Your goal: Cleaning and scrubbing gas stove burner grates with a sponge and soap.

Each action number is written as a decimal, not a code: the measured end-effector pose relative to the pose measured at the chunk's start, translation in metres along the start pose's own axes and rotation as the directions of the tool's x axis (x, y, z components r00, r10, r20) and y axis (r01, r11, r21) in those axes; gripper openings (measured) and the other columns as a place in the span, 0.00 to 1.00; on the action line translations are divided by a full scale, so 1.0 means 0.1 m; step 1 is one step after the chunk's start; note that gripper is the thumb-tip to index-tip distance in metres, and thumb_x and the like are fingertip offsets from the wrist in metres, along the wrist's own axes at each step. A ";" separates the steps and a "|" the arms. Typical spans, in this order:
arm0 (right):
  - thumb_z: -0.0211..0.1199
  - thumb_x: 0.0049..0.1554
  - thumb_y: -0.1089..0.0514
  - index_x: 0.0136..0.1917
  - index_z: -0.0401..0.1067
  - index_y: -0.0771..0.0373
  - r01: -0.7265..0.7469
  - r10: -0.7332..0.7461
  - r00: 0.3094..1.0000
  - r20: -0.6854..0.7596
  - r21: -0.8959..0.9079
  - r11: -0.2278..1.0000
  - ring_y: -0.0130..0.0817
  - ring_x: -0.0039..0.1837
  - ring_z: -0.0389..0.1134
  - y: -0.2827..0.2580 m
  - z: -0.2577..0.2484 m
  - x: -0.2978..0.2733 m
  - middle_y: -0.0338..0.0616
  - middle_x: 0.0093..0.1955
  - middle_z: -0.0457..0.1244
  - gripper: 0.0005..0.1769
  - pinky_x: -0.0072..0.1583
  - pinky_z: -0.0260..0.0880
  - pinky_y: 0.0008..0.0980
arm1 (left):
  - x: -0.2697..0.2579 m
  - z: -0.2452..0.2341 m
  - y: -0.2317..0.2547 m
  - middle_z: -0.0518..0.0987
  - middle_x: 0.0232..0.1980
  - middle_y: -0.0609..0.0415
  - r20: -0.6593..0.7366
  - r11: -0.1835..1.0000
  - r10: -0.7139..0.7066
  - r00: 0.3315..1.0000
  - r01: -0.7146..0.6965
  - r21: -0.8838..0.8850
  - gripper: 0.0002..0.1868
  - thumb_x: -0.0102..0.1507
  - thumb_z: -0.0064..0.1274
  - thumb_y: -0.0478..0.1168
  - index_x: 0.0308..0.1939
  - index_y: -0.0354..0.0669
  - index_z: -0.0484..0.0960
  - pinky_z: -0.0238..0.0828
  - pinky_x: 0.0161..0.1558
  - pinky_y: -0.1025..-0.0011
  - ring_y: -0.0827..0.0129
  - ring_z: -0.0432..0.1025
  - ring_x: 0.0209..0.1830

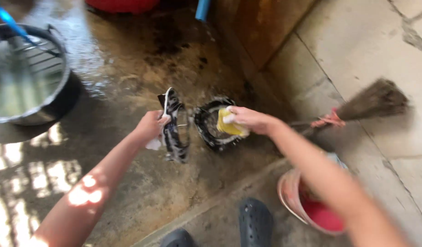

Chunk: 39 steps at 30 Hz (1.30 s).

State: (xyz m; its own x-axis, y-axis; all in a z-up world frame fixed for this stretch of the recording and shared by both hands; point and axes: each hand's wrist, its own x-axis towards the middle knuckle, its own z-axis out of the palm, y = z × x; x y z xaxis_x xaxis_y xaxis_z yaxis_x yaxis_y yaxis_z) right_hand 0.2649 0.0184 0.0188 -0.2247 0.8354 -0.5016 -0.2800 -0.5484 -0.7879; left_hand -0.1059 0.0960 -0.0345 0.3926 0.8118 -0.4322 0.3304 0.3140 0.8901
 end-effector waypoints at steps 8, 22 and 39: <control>0.53 0.62 0.46 0.57 0.67 0.59 0.045 0.249 0.963 0.100 -0.975 0.216 0.33 0.52 0.69 -0.37 -0.78 -1.82 0.42 0.50 0.68 0.18 0.55 0.70 0.39 | 0.27 0.08 -0.11 0.83 0.30 0.42 -0.052 0.767 -0.170 0.984 0.165 0.621 0.20 0.59 0.65 0.49 0.40 0.32 0.85 0.75 0.36 0.59 0.58 0.78 0.27; 0.52 0.59 0.58 0.60 0.71 0.54 -0.463 0.402 0.875 -0.270 -0.708 0.533 0.29 0.56 0.67 0.08 -1.21 -2.33 0.37 0.53 0.67 0.16 0.56 0.71 0.36 | 0.01 0.99 1.07 0.83 0.34 0.38 0.198 0.682 -0.049 0.979 -0.112 0.723 0.18 0.57 0.62 0.46 0.42 0.35 0.84 0.75 0.41 0.56 0.52 0.80 0.34; 0.56 0.57 0.62 0.61 0.69 0.59 -0.273 0.104 0.962 -0.254 -0.928 0.255 0.46 0.62 0.68 0.67 -1.29 -2.58 0.50 0.59 0.66 0.18 0.63 0.66 0.43 | -0.07 2.34 1.60 0.83 0.45 0.36 0.446 0.467 -0.070 0.892 -0.366 0.805 0.21 0.58 0.63 0.45 0.50 0.37 0.83 0.73 0.53 0.56 0.48 0.79 0.48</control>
State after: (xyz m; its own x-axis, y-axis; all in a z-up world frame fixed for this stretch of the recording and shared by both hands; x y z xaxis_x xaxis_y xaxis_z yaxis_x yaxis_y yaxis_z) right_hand 0.4242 -0.2291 0.0492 -0.0082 0.7555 -0.6551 0.8555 -0.3338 -0.3957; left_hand 0.1450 0.0257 0.0768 0.7100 0.4833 -0.5123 0.7018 -0.5463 0.4572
